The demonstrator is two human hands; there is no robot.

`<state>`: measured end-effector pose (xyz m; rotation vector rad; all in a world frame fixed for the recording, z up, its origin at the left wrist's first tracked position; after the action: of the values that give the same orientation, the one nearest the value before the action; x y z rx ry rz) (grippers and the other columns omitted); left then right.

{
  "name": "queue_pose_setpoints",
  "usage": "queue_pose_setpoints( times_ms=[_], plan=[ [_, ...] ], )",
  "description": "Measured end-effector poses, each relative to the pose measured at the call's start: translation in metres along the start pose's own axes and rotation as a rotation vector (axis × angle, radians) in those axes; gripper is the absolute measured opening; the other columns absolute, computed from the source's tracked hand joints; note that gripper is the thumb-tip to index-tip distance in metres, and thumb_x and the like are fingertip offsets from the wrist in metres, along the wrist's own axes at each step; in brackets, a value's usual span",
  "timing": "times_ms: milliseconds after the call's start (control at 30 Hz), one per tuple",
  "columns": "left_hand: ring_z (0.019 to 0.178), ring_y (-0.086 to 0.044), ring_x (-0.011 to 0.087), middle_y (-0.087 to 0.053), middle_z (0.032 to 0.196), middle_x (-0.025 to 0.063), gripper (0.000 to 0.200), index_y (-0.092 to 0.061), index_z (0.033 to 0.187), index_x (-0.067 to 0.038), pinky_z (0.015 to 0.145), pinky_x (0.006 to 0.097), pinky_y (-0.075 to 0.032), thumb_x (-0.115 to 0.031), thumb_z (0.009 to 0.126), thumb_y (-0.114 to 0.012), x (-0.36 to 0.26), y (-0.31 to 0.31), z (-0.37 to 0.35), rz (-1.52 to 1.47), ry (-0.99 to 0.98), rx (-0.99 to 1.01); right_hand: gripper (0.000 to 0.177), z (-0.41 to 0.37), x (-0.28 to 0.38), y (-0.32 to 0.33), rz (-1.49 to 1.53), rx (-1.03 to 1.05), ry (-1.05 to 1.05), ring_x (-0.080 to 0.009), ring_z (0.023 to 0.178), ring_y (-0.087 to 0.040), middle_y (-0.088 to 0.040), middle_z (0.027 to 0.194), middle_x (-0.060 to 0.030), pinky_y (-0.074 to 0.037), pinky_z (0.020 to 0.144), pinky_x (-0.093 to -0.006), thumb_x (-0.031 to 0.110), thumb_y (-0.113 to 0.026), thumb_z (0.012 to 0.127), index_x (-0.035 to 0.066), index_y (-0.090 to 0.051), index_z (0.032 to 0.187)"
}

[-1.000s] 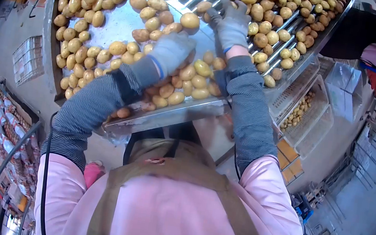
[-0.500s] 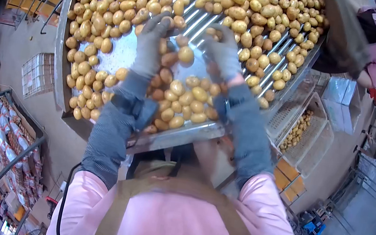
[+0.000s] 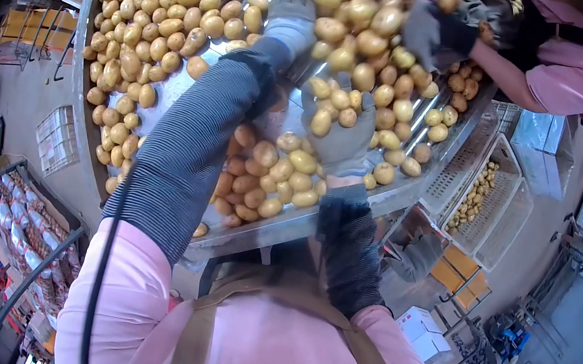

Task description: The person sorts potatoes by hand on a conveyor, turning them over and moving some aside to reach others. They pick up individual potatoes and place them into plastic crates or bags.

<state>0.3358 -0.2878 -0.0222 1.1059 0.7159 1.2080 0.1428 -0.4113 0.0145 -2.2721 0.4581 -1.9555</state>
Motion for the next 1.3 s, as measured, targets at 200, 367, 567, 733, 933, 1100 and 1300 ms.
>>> queue_pose_setpoints(
  times_ms=[200,367,567,733,933,1100,1300],
  plan=[
    [0.127,-0.055,0.0341,-0.054,0.141,0.0201,0.046,-0.057,0.133,-0.005,0.107,0.0416,-0.044,-0.033,0.096,-0.056,0.039,-0.005,0.004,-0.501,0.152,0.181,0.031,-0.034,-0.004,0.017,1.049,0.114,-0.643,-0.0271,0.103,-0.061,-0.055,0.128,-0.0118,-0.059,0.075,-0.0366,0.029,-0.051,0.101,0.007,-0.05,0.123],
    [0.123,-0.058,0.0334,-0.053,0.142,0.0176,0.04,-0.059,0.132,-0.013,0.104,0.0423,-0.047,-0.03,0.096,-0.057,0.048,-0.012,0.0,-0.766,0.249,0.264,0.04,-0.033,0.013,-0.002,1.003,0.098,-0.633,-0.0321,0.108,-0.063,-0.058,0.126,-0.0098,-0.059,0.076,-0.0488,0.038,-0.047,0.102,0.006,-0.054,0.125],
    [0.114,-0.062,0.0337,-0.063,0.128,0.0134,0.035,-0.074,0.108,-0.018,0.1,0.0434,-0.05,-0.044,0.085,-0.07,0.06,0.059,-0.036,-0.585,0.176,0.104,0.034,-0.039,0.046,-0.028,0.547,0.262,-0.225,-0.0255,0.114,-0.062,-0.056,0.129,-0.0105,-0.057,0.094,-0.0433,0.024,-0.046,0.105,0.006,-0.047,0.134],
    [0.09,-0.068,0.0235,-0.063,0.118,0.0137,0.022,-0.072,0.109,-0.008,0.08,0.0374,-0.058,-0.017,0.089,-0.072,0.044,0.164,-0.125,-1.164,0.41,-0.398,0.044,-0.064,0.051,-0.052,0.303,0.111,-0.173,-0.0235,0.111,-0.063,-0.063,0.117,-0.0109,-0.058,0.092,-0.0387,0.042,-0.049,0.104,0.003,-0.055,0.125],
    [0.1,-0.063,0.0363,-0.063,0.107,0.0103,0.026,-0.067,0.095,-0.013,0.081,0.0488,-0.053,-0.01,0.07,-0.073,-0.066,0.237,-0.221,-1.052,-0.085,-0.116,0.036,-0.162,0.065,-0.002,-0.575,-0.043,0.073,-0.0188,0.108,-0.062,-0.06,0.119,-0.0078,-0.056,0.092,-0.0313,0.033,-0.045,0.107,0.009,-0.051,0.133],
    [0.105,-0.063,0.0382,-0.064,0.119,0.013,0.04,-0.066,0.111,-0.009,0.09,0.0464,-0.052,-0.019,0.074,-0.075,-0.205,0.26,-0.246,-1.411,-0.403,0.19,0.035,-0.262,0.054,0.149,-0.043,-0.359,-0.177,-0.0213,0.108,-0.062,-0.06,0.119,-0.0063,-0.054,0.092,-0.0334,0.02,-0.056,0.098,0.005,-0.052,0.13],
    [0.111,-0.062,0.0313,-0.063,0.12,0.013,0.044,-0.061,0.121,-0.007,0.092,0.0424,-0.051,-0.018,0.08,-0.068,-0.271,0.264,-0.239,-1.265,-0.56,0.323,0.034,-0.3,0.045,0.321,-0.099,-0.416,-0.114,-0.0183,0.115,-0.061,-0.061,0.12,-0.0079,-0.051,0.094,-0.0284,0.009,-0.065,0.094,0.003,-0.053,0.126]
  ],
)
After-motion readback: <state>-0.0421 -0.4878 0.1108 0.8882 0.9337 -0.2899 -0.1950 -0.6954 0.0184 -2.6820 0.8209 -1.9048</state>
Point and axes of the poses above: each hand's wrist, its own z-axis towards the middle knuckle, its own y-axis out of the back of the hand, x = y × z, the point moved 2 cm from there along z, towards the middle knuckle
